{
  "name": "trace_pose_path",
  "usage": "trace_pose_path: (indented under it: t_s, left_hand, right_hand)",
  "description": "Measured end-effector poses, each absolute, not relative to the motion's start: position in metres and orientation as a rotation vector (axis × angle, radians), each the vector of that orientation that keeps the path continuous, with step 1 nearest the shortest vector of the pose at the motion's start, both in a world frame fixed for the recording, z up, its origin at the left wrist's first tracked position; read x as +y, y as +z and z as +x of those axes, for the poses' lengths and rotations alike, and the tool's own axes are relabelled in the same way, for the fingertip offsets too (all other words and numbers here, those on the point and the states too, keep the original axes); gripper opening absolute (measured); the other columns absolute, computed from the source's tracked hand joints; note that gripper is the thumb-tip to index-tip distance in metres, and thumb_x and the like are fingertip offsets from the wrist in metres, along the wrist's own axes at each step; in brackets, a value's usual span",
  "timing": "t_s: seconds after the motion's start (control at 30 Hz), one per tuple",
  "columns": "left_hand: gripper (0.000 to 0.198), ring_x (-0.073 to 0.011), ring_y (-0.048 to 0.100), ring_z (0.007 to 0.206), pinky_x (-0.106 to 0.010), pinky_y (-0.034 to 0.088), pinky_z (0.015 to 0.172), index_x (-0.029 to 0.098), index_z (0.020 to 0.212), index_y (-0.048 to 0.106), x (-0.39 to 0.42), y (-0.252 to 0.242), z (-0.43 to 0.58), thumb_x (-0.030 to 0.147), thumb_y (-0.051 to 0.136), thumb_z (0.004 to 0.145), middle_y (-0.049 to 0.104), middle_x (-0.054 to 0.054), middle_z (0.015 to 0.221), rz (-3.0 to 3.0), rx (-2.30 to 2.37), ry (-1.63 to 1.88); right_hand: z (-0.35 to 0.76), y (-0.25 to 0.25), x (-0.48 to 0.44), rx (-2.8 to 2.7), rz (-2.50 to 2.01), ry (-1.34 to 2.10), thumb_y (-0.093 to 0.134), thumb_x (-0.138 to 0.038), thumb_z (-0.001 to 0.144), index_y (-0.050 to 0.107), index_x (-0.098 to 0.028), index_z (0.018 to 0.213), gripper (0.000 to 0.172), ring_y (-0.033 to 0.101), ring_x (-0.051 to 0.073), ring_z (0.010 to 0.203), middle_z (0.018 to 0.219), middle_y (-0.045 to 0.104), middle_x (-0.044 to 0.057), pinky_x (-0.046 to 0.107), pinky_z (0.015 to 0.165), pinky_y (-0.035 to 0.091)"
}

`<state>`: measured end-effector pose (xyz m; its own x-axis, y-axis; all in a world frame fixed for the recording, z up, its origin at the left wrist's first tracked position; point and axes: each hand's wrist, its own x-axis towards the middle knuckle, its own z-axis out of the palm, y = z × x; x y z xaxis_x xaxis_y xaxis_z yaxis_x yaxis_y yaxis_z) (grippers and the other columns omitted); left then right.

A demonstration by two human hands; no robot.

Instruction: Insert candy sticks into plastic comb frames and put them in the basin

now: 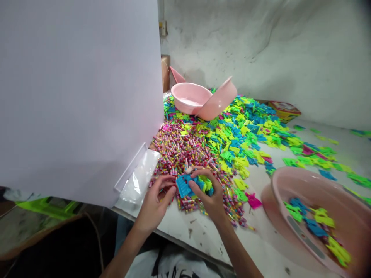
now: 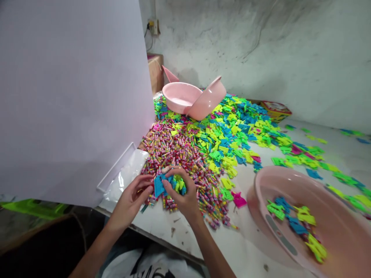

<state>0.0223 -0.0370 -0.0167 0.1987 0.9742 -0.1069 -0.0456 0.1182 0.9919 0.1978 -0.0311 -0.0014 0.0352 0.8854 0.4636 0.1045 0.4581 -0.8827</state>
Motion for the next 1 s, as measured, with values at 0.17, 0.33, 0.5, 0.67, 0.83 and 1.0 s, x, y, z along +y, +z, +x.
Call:
trace_pose_path:
  t_s: [0.17, 0.33, 0.5, 0.67, 0.83, 1.0]
  left_hand:
    - [0.029, -0.0162, 0.066, 0.087, -0.027, 0.057, 0.075, 0.019, 0.102, 0.061, -0.036, -0.013, 0.018, 0.037, 0.072, 0.082, 0.067, -0.004, 0.096, 1.126, 0.984, 0.958]
    - [0.032, -0.0146, 0.063, 0.058, -0.026, 0.052, 0.047, 0.017, 0.105, 0.059, -0.043, -0.014, 0.021, 0.046, 0.058, 0.091, 0.062, -0.002, 0.080, 1.097, 0.931, 0.874]
    - [0.028, -0.0113, 0.059, 0.073, -0.023, 0.050, 0.063, 0.020, 0.111, 0.057, -0.039, -0.009, 0.021, 0.041, 0.056, 0.094, 0.063, -0.002, 0.091, 1.224, 1.015, 0.977]
    - [0.028, -0.0112, 0.055, 0.074, -0.022, 0.045, 0.064, 0.022, 0.107, 0.063, -0.030, -0.002, 0.018, 0.045, 0.052, 0.095, 0.062, -0.002, 0.093, 1.367, 1.047, 0.839]
    - [0.033, -0.0132, 0.057, 0.077, -0.025, 0.047, 0.070, 0.025, 0.118, 0.060, -0.031, -0.002, 0.016, 0.047, 0.045, 0.098, 0.063, -0.002, 0.096, 1.462, 1.081, 0.813]
    - [0.033, -0.0196, 0.060, 0.093, -0.030, 0.048, 0.081, 0.023, 0.113, 0.061, -0.033, 0.000, 0.011, 0.048, 0.048, 0.096, 0.063, -0.005, 0.105, 1.547, 1.086, 0.786]
  right_hand:
    - [0.201, -0.006, -0.036, -1.415, -0.949, 0.670, 0.066, -0.016, 0.087, 0.064, -0.027, 0.095, 0.014, 0.062, 0.017, 0.101, 0.103, 0.065, 0.000, 0.026, 0.085, 0.049]
    - [0.205, -0.012, -0.041, -1.369, -1.017, 0.706, 0.065, -0.020, 0.089, 0.063, -0.027, 0.096, 0.011, 0.061, 0.018, 0.106, 0.112, 0.065, 0.001, 0.028, 0.087, 0.049]
    - [0.203, -0.017, -0.045, -1.281, -1.036, 0.700, 0.064, -0.021, 0.089, 0.063, -0.028, 0.095, 0.009, 0.061, 0.020, 0.108, 0.111, 0.066, 0.002, 0.032, 0.091, 0.047]
    - [0.203, -0.019, -0.049, -1.267, -1.026, 0.696, 0.066, -0.020, 0.088, 0.063, -0.027, 0.095, 0.010, 0.060, 0.022, 0.107, 0.108, 0.065, 0.003, 0.033, 0.088, 0.047]
    - [0.201, -0.018, -0.051, -1.302, -0.954, 0.729, 0.066, -0.018, 0.087, 0.062, -0.027, 0.095, 0.012, 0.060, 0.024, 0.106, 0.108, 0.064, 0.004, 0.038, 0.087, 0.048]
    - [0.197, -0.014, -0.050, -1.356, -0.978, 0.653, 0.066, -0.017, 0.086, 0.062, -0.026, 0.092, 0.011, 0.059, 0.025, 0.107, 0.102, 0.065, 0.004, 0.037, 0.086, 0.048]
